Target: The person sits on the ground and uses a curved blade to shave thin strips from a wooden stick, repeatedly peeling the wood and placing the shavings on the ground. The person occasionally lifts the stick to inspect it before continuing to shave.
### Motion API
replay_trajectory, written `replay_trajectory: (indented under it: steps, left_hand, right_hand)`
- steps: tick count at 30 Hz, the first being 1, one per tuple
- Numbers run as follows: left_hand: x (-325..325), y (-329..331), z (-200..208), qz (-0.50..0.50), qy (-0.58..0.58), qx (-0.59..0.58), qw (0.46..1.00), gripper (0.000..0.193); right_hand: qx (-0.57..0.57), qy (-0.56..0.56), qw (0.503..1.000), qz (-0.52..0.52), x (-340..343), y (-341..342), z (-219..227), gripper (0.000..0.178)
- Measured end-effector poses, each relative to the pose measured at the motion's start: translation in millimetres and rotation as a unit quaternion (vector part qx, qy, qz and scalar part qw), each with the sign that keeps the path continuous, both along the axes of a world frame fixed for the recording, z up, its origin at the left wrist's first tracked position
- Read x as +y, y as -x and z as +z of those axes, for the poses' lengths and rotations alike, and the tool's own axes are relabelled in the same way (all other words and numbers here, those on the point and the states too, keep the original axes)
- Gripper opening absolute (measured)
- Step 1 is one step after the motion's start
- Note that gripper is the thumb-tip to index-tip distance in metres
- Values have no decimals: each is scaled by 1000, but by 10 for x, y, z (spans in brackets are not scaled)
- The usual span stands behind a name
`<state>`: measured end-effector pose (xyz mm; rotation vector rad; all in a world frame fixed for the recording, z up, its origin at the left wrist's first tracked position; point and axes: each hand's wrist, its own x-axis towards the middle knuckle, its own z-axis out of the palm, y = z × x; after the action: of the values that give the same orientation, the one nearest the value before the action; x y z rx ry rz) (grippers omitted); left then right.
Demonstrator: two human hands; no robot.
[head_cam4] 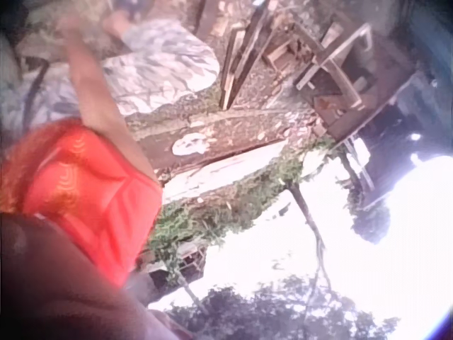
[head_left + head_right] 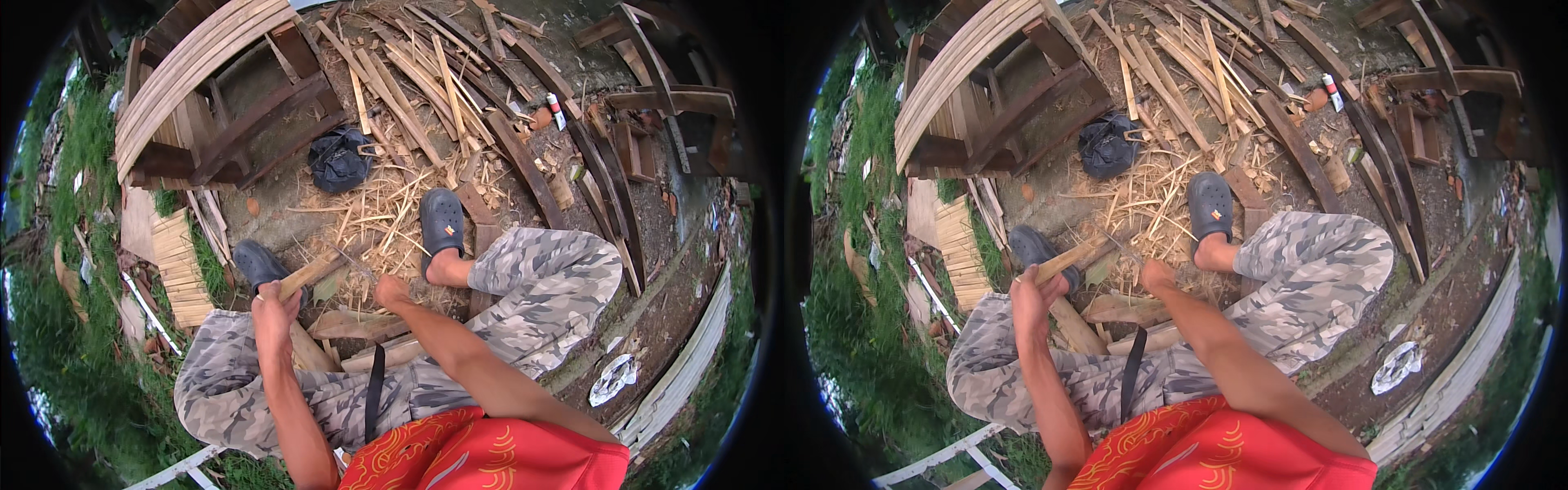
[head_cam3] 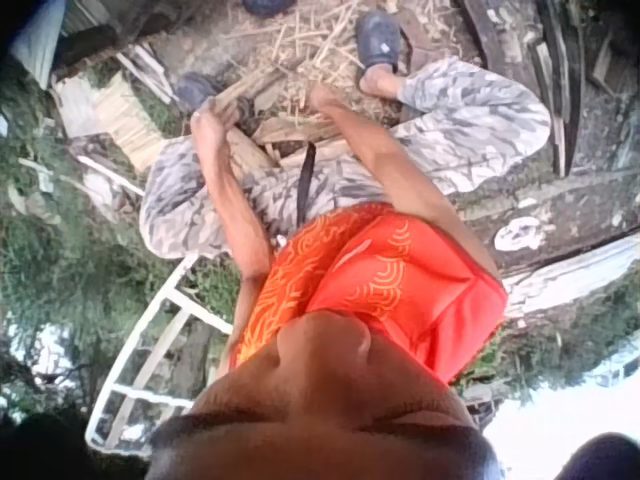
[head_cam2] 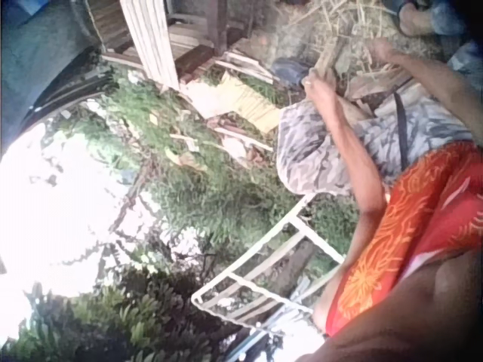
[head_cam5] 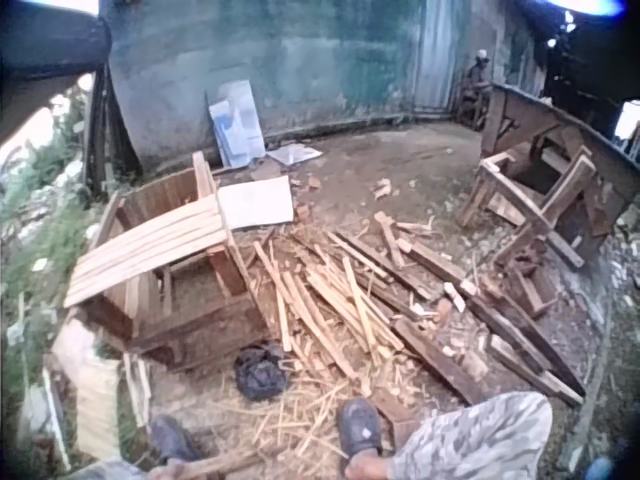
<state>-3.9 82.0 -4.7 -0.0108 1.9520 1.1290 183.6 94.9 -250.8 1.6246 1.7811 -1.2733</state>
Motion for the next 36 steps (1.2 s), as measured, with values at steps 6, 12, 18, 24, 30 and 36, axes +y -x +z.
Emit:
replay_trajectory:
  steps: [6,12,18,24,30,36]
  left_hand:
    - [-77,90,-1,8,-2,-26,1000,39]
    - [-140,219,40,90,-9,-25,996,33]
    - [-245,152,23,35,-5,-52,998,38]
    - [-257,144,-53,45,4,-47,998,38]
    - [-178,146,-3,25,10,-44,999,36]
    - [-169,75,-3,52,27,-33,998,39]
  right_hand:
    - [132,-72,988,27,-66,8,96,31]
    - [138,-73,987,31,-53,173,471,31]
    - [161,-62,983,67,71,272,515,32]
    - [170,-78,981,56,59,234,281,33]
    - [37,-30,998,29,109,154,300,31]
    - [211,-88,973,10,1,399,352,29]
